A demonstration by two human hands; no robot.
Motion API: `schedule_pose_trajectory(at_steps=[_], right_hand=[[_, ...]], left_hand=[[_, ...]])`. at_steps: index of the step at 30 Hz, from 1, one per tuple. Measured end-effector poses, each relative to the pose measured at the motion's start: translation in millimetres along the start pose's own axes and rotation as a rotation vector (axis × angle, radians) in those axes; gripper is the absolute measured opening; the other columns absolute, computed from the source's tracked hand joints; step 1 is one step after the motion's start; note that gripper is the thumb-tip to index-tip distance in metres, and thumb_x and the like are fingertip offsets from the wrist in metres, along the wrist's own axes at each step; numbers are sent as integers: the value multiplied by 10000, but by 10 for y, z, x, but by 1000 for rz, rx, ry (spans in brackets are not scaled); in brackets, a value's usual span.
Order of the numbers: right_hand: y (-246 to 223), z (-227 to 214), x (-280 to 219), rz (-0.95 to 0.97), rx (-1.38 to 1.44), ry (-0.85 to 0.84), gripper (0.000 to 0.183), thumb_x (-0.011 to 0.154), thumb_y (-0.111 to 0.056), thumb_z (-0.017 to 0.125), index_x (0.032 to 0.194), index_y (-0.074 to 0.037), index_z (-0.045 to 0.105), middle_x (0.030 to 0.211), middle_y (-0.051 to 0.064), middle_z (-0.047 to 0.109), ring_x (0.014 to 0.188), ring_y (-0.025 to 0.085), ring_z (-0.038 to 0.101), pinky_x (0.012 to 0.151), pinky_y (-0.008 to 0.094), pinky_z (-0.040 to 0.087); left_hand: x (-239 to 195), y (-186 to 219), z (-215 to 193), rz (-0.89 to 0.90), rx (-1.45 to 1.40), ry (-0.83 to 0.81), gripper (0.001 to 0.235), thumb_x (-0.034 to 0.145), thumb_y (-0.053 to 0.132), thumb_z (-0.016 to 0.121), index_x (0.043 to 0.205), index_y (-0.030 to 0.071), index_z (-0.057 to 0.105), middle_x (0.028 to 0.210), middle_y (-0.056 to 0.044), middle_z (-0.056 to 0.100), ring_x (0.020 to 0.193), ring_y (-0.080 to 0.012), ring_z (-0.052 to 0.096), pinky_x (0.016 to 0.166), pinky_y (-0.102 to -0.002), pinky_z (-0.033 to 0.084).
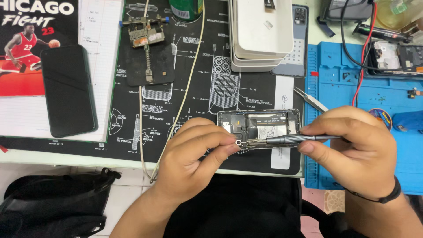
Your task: The person uses a hot air gun to heat the edges of a disassembled smartphone, then tests the screen by entering a passcode. They reattach the camera module and use a screwdriver to secure internal components, repeatedly checking the display during the process.
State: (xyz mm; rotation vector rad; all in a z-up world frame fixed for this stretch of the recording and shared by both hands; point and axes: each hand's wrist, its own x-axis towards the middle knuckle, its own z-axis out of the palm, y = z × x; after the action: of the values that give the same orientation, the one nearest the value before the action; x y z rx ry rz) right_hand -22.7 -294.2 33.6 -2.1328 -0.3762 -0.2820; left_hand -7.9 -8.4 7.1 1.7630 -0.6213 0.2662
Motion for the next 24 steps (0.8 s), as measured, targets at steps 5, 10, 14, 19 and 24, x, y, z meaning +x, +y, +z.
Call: schedule_pose_trajectory(at_steps=[5,10,14,19,24], right_hand=[[41,41,-30,25,-1,-32,300,718,-86,873,970,-8,728,917,92,707,733,125,629,617,225,432],[21,43,29,75,-34,-103,144,799,-69,822,909,-19,744,830,70,727,668,115,662,572,216,465],[-45,30,69,76,-108,-138,132,788,-86,824,885,-23,761,800,62,738,676,125,631,569,225,479],[-116,8,73,3,-103,-103,256,738,-146,849,926,-19,729,837,63,711,653,87,632,576,207,476],[-184,53,157,125,-105,-123,210,764,-112,845,930,-18,759,819,71,733,612,98,623,531,220,430]], left_hand=[[-17,-11,6,23,18,-14,126,876,38,810,977,10,739,949,-77,753,934,-230,693,821,-320,556],[-32,0,6,32,61,-29,85,884,24,795,951,15,743,932,-75,752,927,-235,697,805,-329,552],[-55,-14,38,37,98,-29,94,875,40,804,942,10,745,928,-81,752,922,-239,696,787,-328,553],[-77,-38,44,39,118,-24,106,873,49,808,948,7,747,929,-89,758,921,-240,701,793,-332,556],[-104,-106,-42,32,2,-48,428,866,150,838,1227,-13,675,1061,-102,751,989,-231,669,872,-330,543]])
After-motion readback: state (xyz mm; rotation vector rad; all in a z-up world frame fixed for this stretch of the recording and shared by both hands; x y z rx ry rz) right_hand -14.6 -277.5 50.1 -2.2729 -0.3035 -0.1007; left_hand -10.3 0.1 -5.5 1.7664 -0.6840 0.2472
